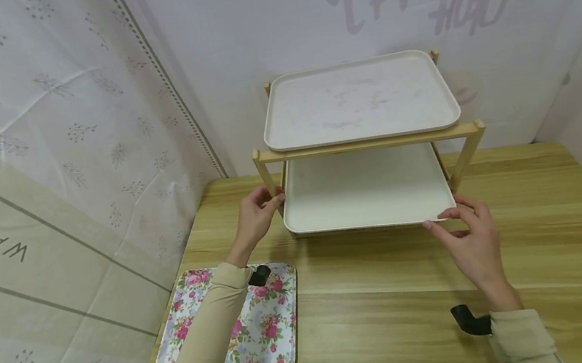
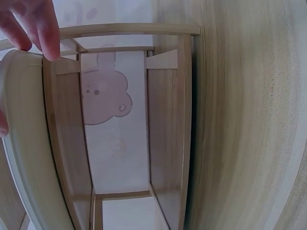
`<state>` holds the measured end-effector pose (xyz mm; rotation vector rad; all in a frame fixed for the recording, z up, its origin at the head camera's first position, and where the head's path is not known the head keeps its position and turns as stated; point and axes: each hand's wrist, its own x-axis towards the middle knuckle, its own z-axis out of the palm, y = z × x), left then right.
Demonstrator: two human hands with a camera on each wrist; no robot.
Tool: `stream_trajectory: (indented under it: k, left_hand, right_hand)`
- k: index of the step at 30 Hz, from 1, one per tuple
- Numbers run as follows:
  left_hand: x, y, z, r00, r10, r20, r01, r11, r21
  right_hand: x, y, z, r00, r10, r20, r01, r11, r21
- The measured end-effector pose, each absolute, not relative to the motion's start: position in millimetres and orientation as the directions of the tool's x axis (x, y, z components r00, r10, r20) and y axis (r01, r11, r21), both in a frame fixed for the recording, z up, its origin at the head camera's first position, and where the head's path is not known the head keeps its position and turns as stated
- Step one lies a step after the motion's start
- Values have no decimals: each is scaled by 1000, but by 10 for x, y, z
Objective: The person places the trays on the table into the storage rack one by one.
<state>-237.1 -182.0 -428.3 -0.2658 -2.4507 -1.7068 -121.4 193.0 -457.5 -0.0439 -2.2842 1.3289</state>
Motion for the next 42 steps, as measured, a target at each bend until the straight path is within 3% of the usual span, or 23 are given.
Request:
stream_trajectory:
  k: [15, 23, 30, 42]
  left_hand:
    - [-2362, -1817, -4268, -973, 67, 220, 229, 345, 910]
    - [-2174, -1721, -3969, -979, 77, 189, 204, 359, 911]
    - [-2346, -1803, -4239, -980, 64, 190, 200, 333, 921]
    - [-2353, -1810, -4276, -978, 55, 201, 208, 347, 914]
  right_hand:
    - [-1346, 1878, -4580, -853, 314, 416, -183, 567, -803]
    - [-1431, 1856, -4592, -834, 329, 443, -216, 544, -811]
    - [-1475, 1842, -4589, -823, 339, 455, -220, 549, -806]
    - [-1528, 1799, -4578, -820, 356, 447, -197, 559, -805]
